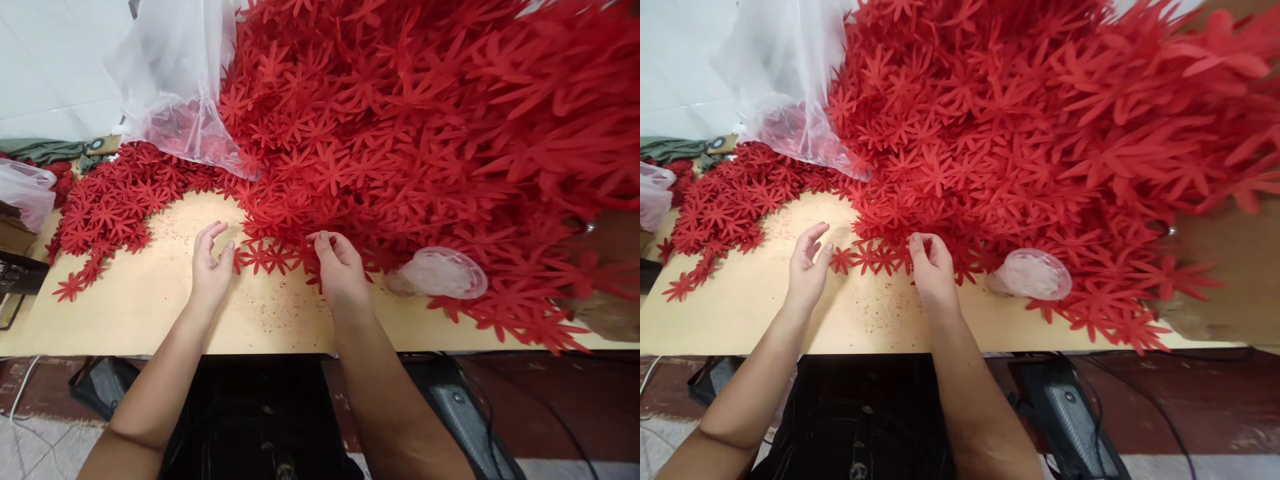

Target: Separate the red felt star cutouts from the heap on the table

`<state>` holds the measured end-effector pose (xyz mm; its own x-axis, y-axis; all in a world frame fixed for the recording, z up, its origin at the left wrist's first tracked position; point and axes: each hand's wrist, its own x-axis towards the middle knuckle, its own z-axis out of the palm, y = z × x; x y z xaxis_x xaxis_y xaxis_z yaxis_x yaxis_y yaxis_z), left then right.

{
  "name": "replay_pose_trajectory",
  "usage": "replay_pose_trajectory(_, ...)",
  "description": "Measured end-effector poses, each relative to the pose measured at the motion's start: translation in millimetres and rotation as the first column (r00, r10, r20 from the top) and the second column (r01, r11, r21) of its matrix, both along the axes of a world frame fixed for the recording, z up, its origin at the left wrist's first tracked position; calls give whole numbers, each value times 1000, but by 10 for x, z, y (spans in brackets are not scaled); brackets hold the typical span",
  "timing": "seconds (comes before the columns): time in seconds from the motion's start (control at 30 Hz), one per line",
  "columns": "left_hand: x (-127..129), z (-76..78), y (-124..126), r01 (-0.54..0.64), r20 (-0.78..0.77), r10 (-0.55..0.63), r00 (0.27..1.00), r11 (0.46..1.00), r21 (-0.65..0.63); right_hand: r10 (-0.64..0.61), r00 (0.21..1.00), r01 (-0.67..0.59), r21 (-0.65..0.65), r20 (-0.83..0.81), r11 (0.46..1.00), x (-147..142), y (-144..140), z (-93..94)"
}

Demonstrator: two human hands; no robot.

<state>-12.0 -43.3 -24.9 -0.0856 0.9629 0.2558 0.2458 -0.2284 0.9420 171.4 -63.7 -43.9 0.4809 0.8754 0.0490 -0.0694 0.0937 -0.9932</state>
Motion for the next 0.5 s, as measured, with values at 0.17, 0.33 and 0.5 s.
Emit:
replay_pose_trajectory(0.17,240,43,-221,168,148,-155,977,983,-75,-78,995,78,-3,-66,997,-49,88,43)
replay_pose_trajectory(0.33,511,72,-268,368,580,-96,809,852,-373,-10,985,14,18,-171,1000,-82,162,164)
replay_pose_trajectory(0.5,595,80,-68,456,680,-60,731,784,-421,198,979,-203,150,50,968,-491,-90,291)
